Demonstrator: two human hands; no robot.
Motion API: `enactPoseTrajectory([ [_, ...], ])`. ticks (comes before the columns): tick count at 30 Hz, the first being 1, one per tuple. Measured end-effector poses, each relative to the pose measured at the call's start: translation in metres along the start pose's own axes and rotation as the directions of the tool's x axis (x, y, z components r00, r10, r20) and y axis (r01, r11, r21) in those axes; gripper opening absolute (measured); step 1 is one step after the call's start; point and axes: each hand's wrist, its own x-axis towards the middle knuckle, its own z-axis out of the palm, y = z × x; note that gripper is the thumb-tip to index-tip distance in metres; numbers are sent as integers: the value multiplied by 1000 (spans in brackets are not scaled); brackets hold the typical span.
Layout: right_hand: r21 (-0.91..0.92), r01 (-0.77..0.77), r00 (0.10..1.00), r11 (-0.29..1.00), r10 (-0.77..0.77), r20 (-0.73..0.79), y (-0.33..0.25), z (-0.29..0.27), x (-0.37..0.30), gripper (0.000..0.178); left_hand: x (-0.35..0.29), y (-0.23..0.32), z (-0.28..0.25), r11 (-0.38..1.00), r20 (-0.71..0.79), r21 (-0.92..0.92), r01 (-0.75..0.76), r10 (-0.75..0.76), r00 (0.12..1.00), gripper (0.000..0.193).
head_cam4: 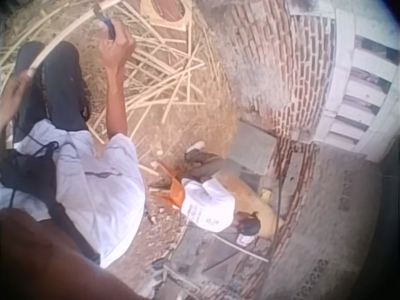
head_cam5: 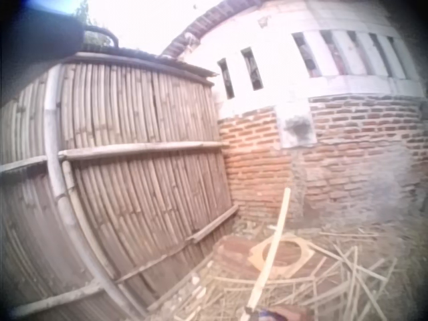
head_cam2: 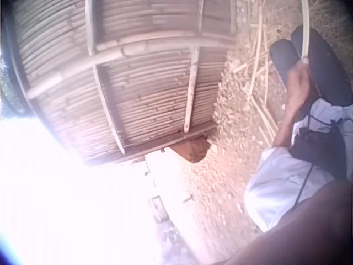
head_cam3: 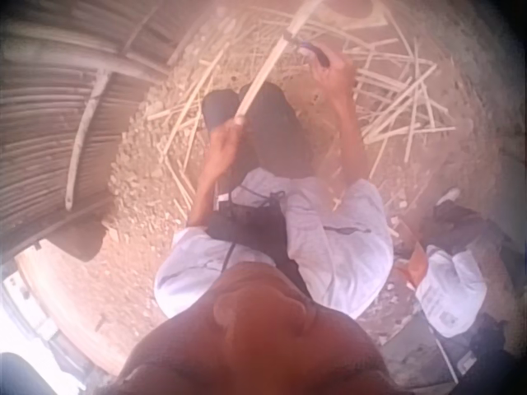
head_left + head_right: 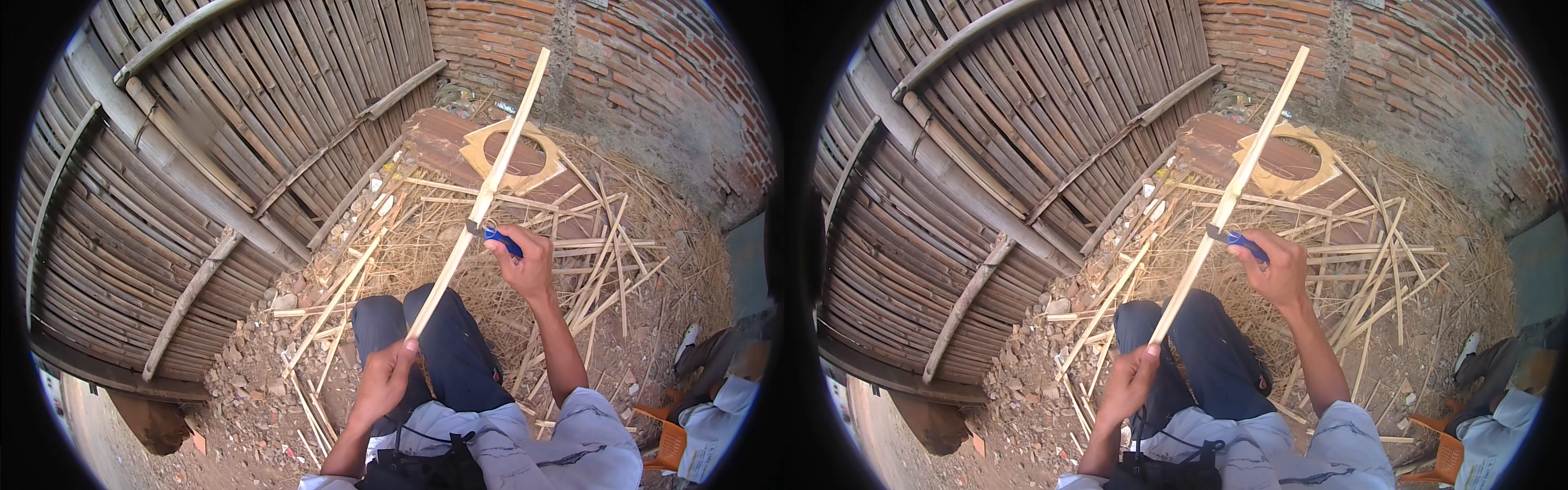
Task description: The person sits on the ground and uses a blue utility knife to shave thin strips of bamboo. They hold the bamboo strip in their left hand and scrape along its length with the knife in their right hand, producing fine shavings that fall to the ground.
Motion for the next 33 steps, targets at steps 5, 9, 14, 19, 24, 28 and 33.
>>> enactPoseTrajectory([
  [5, -56, 109, 988, 992, -115, -106, 9, 11, 5, 25, -1, 7, -3, 998, -12, 49, -34, 35, 999, 49],
  [9, -78, 114, 986, 990, -123, -114, 10, 15, 7, 24, 1, 4, -5, 998, -7, 21, -62, 62, 998, 52],
  [14, -98, 126, 982, 987, -138, -131, 6, 16, 7, 24, 0, -12, -6, 993, 57, -114, -21, 28, 998, 50],
  [19, -135, 126, 978, 983, -146, -152, -10, 14, 1, 25, -5, -12, -18, 986, 86, -153, 63, -50, 995, 49],
  [24, -200, 150, 975, 968, -178, -130, -25, 0, -3, 27, -6, 3, -27, 912, -225, 394, -116, 218, 950, 42],
  [28, -201, 123, 981, 972, -150, -124, -26, -2, -6, 27, -9, 3, -24, 811, -282, 574, -112, 324, 903, 36],
  [33, -136, -22, 941, 991, -25, -336, -17, -7, -2, 32, -2, -1, -25, 724, -408, 689, -35, 427, 807, 34],
])
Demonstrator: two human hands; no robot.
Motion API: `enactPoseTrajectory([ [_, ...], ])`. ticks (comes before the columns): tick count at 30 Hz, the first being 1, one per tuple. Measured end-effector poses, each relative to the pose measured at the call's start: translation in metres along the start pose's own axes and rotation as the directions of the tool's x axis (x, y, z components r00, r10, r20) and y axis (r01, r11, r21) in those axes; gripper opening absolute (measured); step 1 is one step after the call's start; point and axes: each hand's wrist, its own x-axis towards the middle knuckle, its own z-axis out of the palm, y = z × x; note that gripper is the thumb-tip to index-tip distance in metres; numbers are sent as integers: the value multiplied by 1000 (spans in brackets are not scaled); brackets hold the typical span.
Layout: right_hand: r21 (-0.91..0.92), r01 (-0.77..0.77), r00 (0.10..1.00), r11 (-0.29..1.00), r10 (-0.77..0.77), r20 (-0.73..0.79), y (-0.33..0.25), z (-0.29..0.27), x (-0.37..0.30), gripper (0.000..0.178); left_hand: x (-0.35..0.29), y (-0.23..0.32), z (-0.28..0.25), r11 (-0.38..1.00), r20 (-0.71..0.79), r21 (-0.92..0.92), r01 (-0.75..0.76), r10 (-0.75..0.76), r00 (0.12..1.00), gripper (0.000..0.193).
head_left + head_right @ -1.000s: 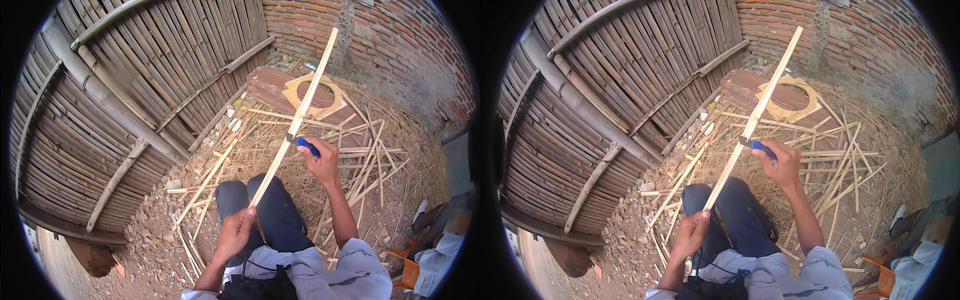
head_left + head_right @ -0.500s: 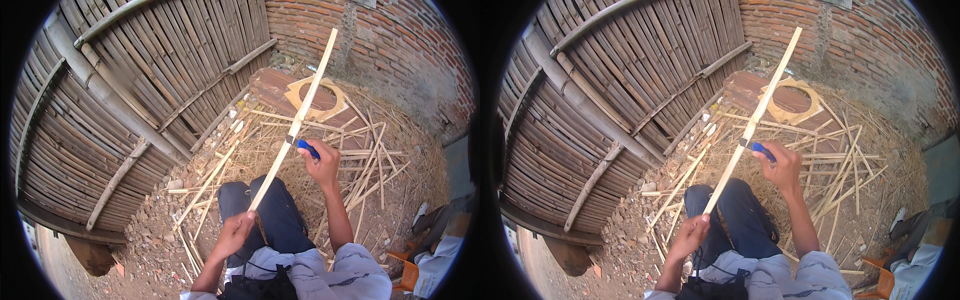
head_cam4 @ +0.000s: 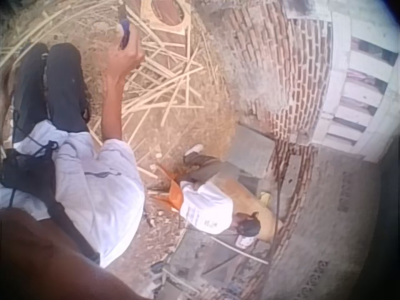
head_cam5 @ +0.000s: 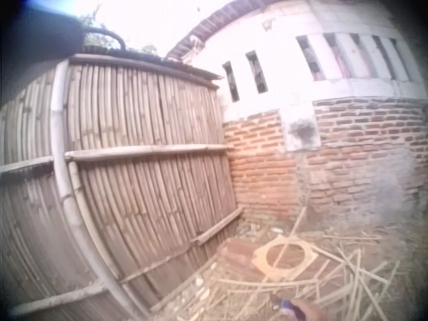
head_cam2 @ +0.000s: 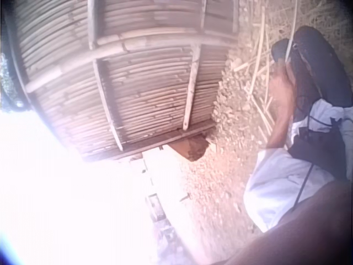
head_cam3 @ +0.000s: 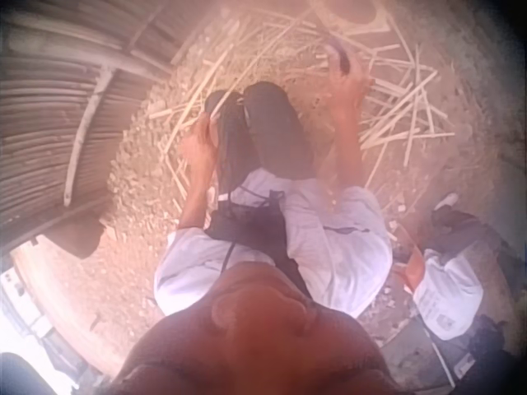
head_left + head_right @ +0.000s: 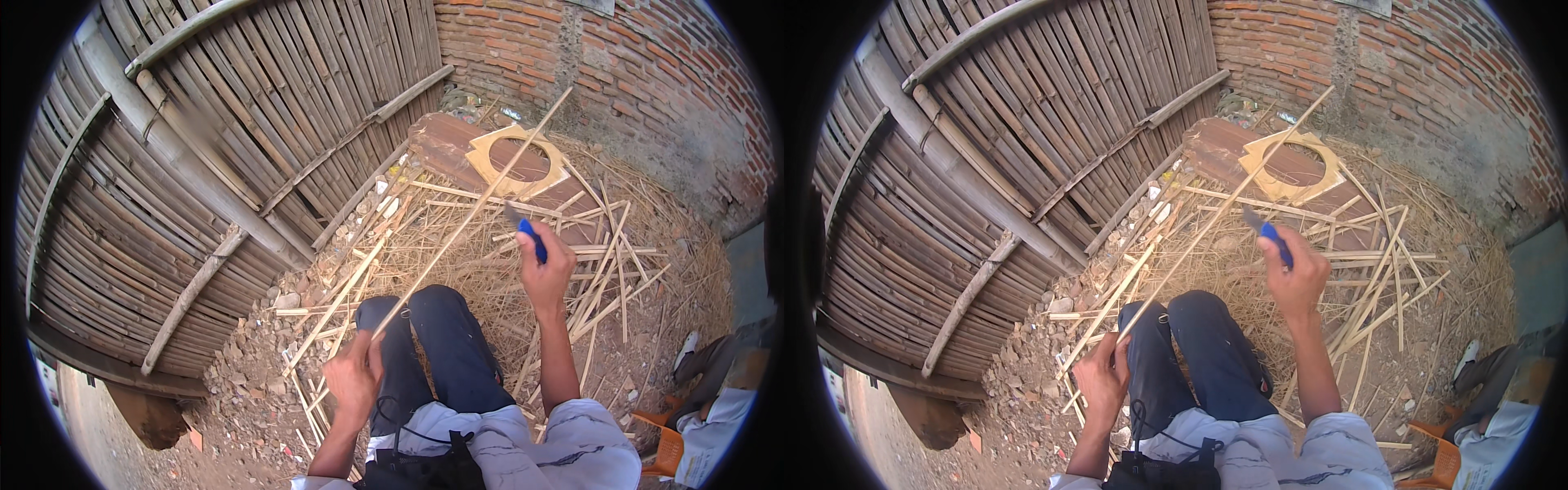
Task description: The person sits on the ground and uses a blue utility knife to shave thin strips of bamboo. They hold the bamboo strip in their left hand and scrape along its length with the knife in their right hand, producing fine shavings that fall to the ground.
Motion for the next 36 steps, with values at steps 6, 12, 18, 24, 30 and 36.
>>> enactPoseTrajectory([
  [6, 257, -417, 902, 872, 364, 230, 26, -24, 21, 34, -12, -59, 19, 819, 467, -378, 432, -234, 853, 37],
  [12, 325, -580, 730, 747, 300, 614, -13, 19, -16, 34, -20, -42, 32, 686, 509, -555, 470, -167, 845, 39],
  [18, 413, -702, 666, 580, 329, 670, -21, 47, -14, 35, -20, -27, 22, 746, 466, -539, 390, -122, 877, 37],
  [24, 417, -656, 688, 629, 271, 673, -9, 53, -18, 28, -19, -29, 20, 811, 469, -461, 360, -122, 875, 35],
  [30, 268, -605, 618, 750, 230, 752, 1, 41, -8, 26, -23, -36, 20, 726, 565, -501, 471, -138, 814, 39],
  [36, 87, -398, 643, 913, 210, 736, -14, 29, -3, 22, -20, -29, 14, 798, 489, -461, 387, -134, 862, 40],
])
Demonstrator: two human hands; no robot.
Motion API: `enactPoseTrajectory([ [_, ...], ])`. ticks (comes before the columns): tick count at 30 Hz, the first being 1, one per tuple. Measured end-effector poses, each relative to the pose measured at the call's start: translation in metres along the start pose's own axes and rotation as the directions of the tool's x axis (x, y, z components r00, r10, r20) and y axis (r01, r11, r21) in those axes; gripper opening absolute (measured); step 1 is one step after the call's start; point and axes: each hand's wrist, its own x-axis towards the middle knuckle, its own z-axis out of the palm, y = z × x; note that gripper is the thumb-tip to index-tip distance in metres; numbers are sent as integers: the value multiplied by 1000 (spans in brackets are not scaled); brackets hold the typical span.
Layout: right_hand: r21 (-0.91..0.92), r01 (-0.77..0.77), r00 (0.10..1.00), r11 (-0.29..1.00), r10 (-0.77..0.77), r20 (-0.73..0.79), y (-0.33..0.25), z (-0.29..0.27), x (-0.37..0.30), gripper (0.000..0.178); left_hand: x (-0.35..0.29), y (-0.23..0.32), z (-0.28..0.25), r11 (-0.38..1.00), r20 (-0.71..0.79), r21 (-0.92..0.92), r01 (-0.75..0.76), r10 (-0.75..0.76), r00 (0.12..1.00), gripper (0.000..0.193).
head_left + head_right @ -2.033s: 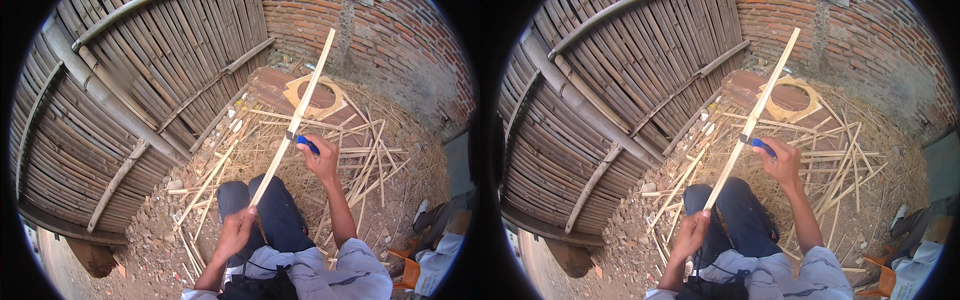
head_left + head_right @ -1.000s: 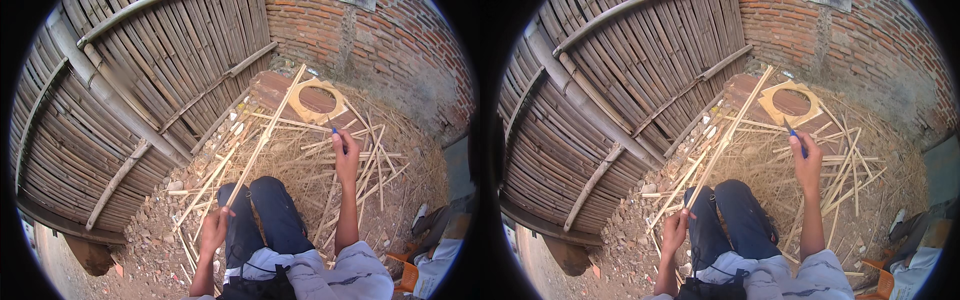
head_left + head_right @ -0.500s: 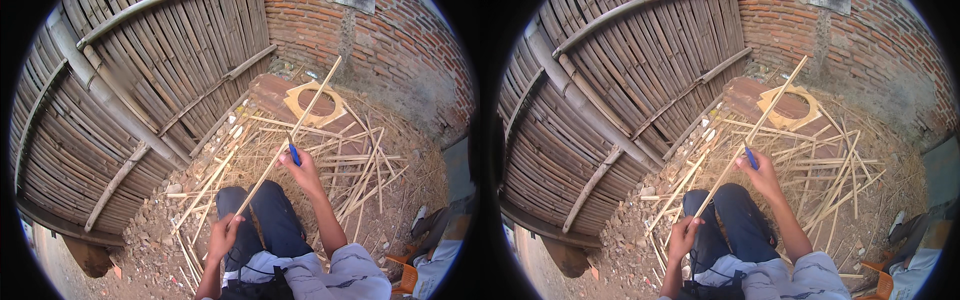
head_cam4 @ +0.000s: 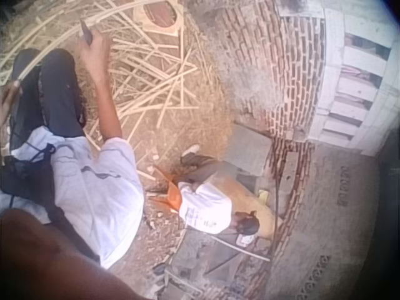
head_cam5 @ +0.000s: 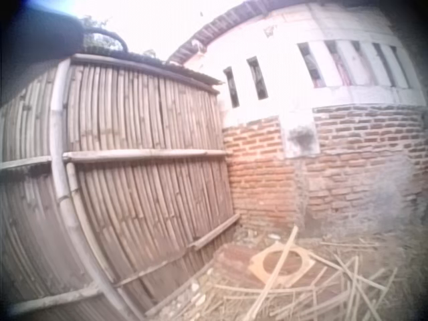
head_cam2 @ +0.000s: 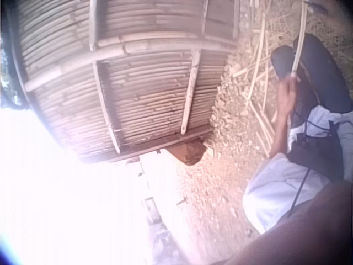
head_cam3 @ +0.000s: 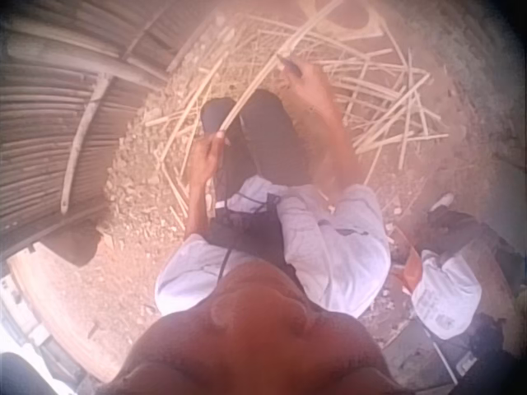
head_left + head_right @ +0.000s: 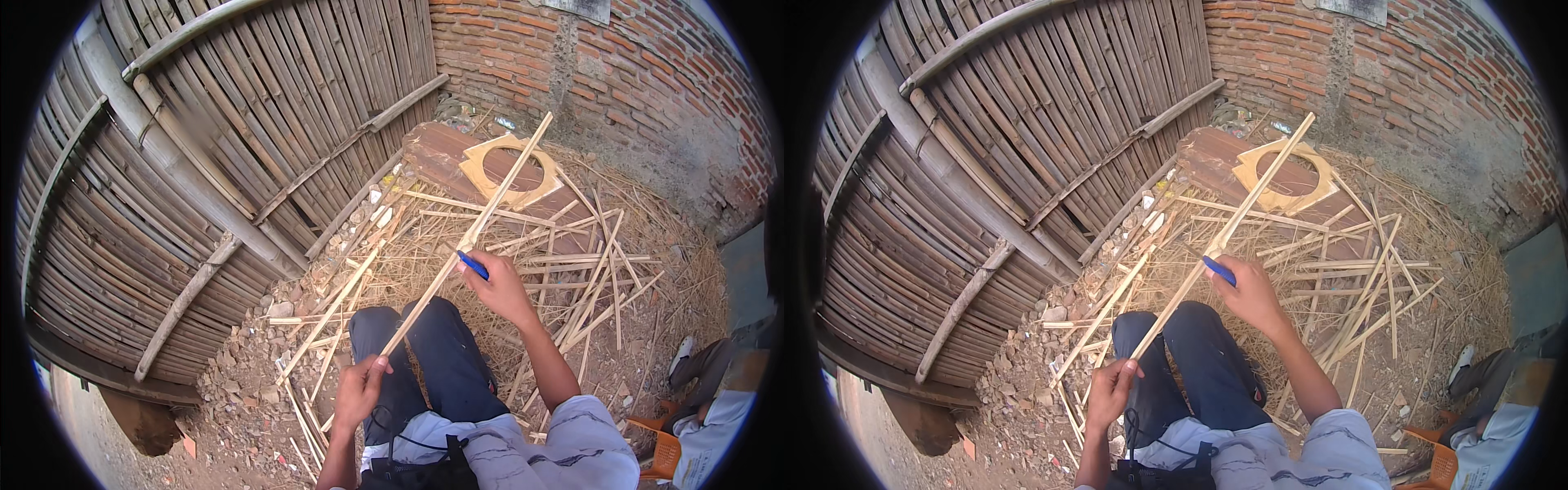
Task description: The person sits on the ground and uses a blue utility knife to shave thin strips of bamboo. They hold the bamboo strip in their left hand and scrape along its length with the knife in their right hand, producing fine shavings that fall to the ground.
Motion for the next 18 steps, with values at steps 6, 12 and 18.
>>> enactPoseTrajectory([
  [6, -83, 184, 979, 979, -190, -75, 15, 9, 4, 18, -1, 0, -5, 999, 13, 45, 20, -21, 1000, 40],
  [12, 160, 177, 980, 971, -159, -119, 25, 13, 5, 23, -2, -3, -12, 997, 117, -48, 67, -61, 991, 47],
  [18, 294, 262, 960, 919, -219, -172, 8, 4, -5, 23, -1, -10, -22, 950, 329, -261, 172, -79, 941, 47],
])
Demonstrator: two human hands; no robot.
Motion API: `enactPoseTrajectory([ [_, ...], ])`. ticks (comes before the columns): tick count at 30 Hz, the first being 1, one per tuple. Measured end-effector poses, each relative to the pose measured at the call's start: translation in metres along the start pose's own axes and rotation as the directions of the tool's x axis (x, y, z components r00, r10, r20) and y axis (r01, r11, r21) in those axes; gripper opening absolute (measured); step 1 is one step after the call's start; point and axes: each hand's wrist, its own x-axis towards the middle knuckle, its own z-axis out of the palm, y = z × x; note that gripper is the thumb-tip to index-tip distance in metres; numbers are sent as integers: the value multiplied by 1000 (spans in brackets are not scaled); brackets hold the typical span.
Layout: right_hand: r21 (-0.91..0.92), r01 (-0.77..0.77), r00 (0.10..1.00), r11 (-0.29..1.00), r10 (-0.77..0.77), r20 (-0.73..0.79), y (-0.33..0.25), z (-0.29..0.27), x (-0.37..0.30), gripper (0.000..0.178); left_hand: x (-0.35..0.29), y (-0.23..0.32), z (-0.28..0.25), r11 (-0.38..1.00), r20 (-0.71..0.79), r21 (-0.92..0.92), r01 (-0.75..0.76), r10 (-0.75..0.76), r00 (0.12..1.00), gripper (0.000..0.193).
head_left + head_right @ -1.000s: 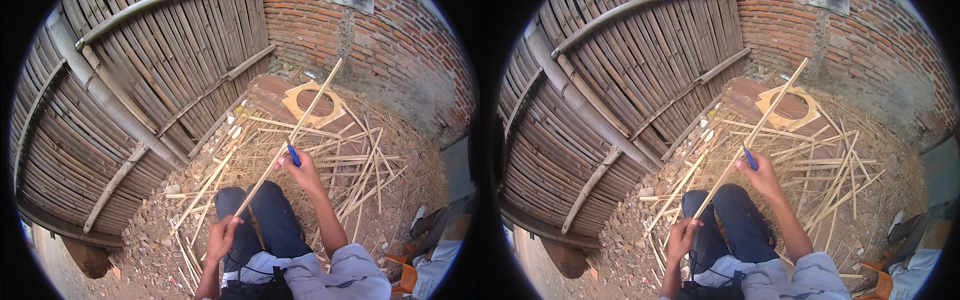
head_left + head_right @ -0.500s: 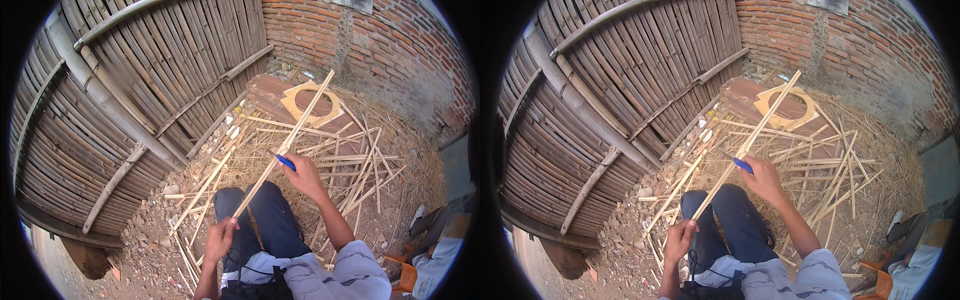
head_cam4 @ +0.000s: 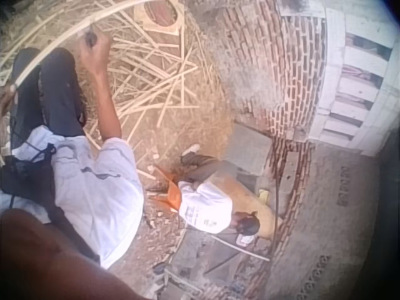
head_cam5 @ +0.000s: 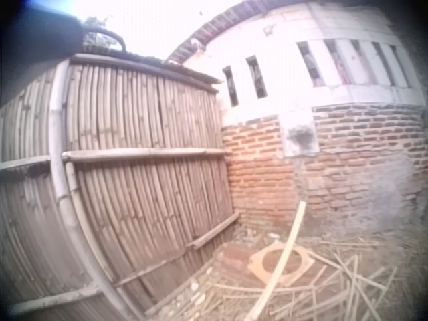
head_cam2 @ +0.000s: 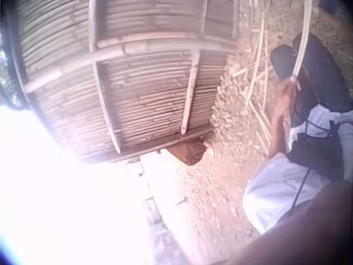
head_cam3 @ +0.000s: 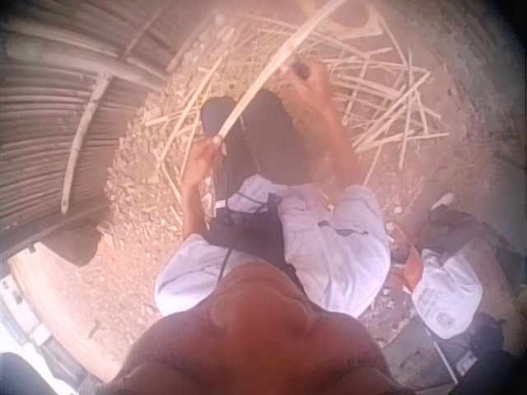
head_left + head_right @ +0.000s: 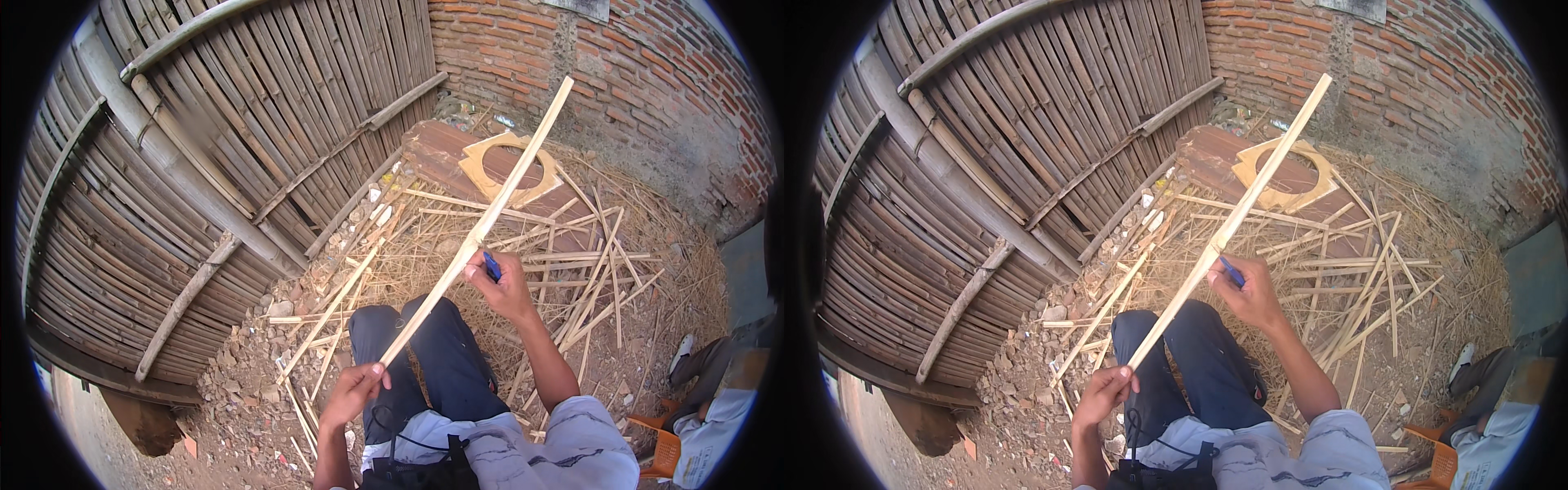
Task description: The person sits on the ground and uses a blue utility knife to shave thin strips of bamboo. They hold the bamboo strip in their left hand and scrape along its length with the knife in their right hand, producing fine shavings that fall to the ground.
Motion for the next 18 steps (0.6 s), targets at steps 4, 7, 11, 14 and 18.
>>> enactPoseTrajectory([
  [4, 2, -113, 994, 994, 113, 8, -29, -9, 7, 21, 0, 19, 5, 994, 69, -105, 1, 7, 998, 45],
  [7, 91, -115, 985, 989, 125, -119, -15, -15, 10, 22, 0, 20, 3, 995, 153, -100, 30, -15, 988, 45],
  [11, 41, -184, 956, 982, 188, -223, -14, -23, 12, 26, 6, 4, 2, 996, 171, -56, -68, 76, 982, 46],
  [14, -45, -45, 959, 998, 30, -283, -17, -10, 4, 25, 8, 15, 14, 993, 145, -96, -69, 83, 986, 43],
  [18, -178, 34, 994, 983, -51, -92, -22, 3, -30, 25, 12, 42, 31, 990, 25, -47, -133, 134, 991, 43],
])
